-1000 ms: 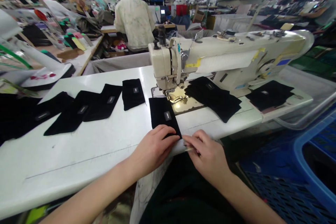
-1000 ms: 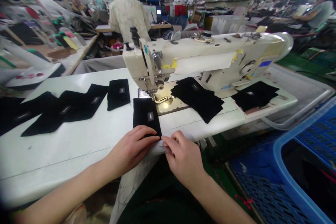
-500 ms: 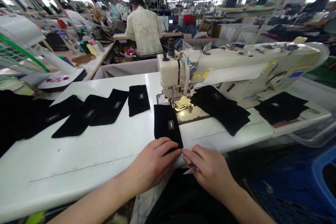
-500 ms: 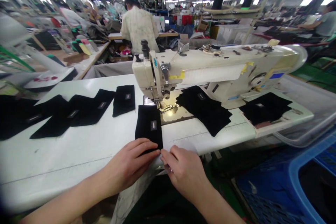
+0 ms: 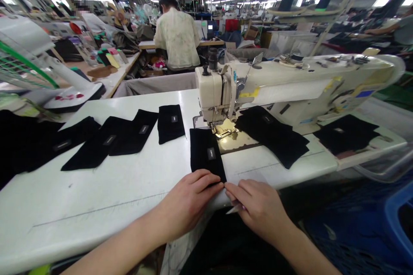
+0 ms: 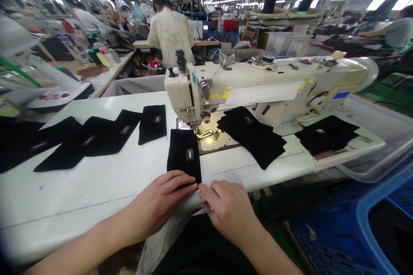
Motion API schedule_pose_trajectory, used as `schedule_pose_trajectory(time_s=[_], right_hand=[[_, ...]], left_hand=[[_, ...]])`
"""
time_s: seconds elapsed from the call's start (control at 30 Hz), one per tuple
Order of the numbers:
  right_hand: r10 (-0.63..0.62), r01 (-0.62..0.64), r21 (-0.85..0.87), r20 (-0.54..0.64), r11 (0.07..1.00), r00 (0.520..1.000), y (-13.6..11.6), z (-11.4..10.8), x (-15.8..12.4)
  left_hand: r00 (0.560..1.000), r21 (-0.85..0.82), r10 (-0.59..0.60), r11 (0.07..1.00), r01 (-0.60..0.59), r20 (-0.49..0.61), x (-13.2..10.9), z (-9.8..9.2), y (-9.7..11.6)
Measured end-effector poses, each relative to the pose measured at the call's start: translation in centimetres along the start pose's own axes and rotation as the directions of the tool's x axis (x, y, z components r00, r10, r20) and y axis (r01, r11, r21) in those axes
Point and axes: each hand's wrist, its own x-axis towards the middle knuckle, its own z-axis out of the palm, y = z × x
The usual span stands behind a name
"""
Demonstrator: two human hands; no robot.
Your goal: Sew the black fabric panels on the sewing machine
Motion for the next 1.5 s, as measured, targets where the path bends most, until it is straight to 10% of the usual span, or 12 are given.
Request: schedule_pose_trajectory(time_s=[1.5], right_hand=[[0.122, -0.109, -0.076, 0.189, 0.991, 0.974, 3.5, 1.2, 7.4]], left_hand=[[1.0, 0.1, 0.023, 0.995, -0.022, -0.011, 3.7, -1.5, -6.4]])
